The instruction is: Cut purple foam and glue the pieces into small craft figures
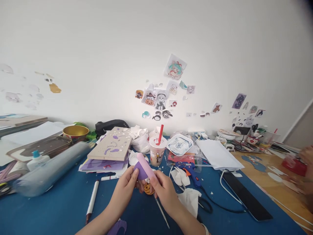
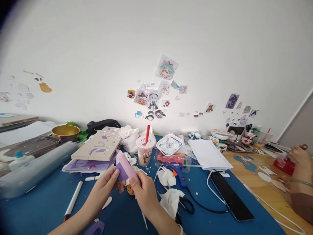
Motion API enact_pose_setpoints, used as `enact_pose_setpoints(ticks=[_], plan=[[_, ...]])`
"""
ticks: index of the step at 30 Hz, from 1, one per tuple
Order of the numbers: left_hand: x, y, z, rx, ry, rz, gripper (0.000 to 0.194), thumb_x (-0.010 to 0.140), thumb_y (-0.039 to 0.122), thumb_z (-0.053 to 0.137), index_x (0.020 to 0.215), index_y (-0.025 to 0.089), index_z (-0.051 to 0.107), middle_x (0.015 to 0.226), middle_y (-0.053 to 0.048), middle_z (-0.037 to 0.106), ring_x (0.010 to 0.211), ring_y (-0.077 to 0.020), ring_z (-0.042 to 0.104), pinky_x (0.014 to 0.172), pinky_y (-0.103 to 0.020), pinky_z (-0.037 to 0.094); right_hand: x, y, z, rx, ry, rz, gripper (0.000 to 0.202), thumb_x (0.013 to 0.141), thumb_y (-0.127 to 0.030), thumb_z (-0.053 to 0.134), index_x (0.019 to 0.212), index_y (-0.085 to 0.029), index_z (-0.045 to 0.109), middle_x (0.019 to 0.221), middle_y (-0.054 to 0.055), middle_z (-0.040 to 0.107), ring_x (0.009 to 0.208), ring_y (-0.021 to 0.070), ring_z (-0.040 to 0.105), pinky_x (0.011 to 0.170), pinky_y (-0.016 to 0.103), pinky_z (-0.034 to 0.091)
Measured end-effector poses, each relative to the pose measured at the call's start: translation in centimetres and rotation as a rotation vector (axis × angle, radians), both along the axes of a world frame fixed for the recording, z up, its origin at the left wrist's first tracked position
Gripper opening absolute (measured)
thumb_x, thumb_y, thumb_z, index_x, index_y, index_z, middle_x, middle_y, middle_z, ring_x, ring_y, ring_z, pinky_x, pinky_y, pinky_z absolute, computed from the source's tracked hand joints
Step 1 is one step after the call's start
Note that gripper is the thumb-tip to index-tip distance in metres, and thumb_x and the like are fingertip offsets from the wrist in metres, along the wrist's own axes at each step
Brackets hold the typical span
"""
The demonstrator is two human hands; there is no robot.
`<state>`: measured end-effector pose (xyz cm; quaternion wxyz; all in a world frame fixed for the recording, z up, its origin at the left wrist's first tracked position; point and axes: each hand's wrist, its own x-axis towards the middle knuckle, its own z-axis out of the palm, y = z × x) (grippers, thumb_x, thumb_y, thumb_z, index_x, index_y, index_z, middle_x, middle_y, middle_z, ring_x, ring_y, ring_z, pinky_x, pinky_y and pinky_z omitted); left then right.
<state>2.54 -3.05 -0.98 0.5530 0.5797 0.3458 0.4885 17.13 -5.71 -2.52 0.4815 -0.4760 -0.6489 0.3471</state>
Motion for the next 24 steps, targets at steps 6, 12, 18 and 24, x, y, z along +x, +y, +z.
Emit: enact_pose_setpoints(ticks=[6,12,18,24], plan=[[0.0,-0.2,-0.2,0.019,-0.022,0.014,0.032,0.078,0.050,0.052,0.072,0.020,0.047,0.056,0.003,0.060,0.045,-0.0142,0.056,0.049,-0.027,0.045,0.1,0.0,0.0,-0.024,0.101,0.058,0.042,0.085,-0.054,0.040,0.081,-0.016,0.056,0.056,-0.003,0.049,0.040,0.0071,0.041,0.041,0.020,0.031],[-0.1,-0.3,-0.1,0.004,-0.055,0.044,0.034,0.076,0.053,0.053,0.072,0.019,0.048,0.055,0.003,0.060,0.043,-0.0138,0.055,0.048,-0.027,0.045,0.3,0.7,-0.9,-0.028,0.219,0.115,0.042,0.085,-0.056,0.040,0.084,-0.016,0.054,0.059,-0.003,0.051,0.041,0.0064,0.041,0.042,0.019,0.032],[0.0,0.0,-0.4,0.004,-0.034,0.059,0.037,0.074,0.056,0.053,0.070,0.020,0.047,0.054,0.003,0.060,0.043,-0.0141,0.055,0.046,-0.027,0.045,0.3,0.8,-1.1,-0.010,0.203,0.120,0.044,0.084,-0.056,0.040,0.091,-0.016,0.054,0.061,-0.003,0.051,0.043,0.0068,0.042,0.044,0.020,0.034],[0.3,-0.2,-1.1,0.059,-0.015,0.016,0.034,0.078,0.053,0.049,0.073,0.019,0.047,0.055,0.003,0.059,0.042,-0.0134,0.055,0.045,-0.026,0.045,-0.1,0.3,-0.4,-0.010,0.181,0.071,0.041,0.085,-0.055,0.040,0.079,-0.017,0.051,0.055,-0.005,0.047,0.041,0.0063,0.039,0.043,0.020,0.031]])
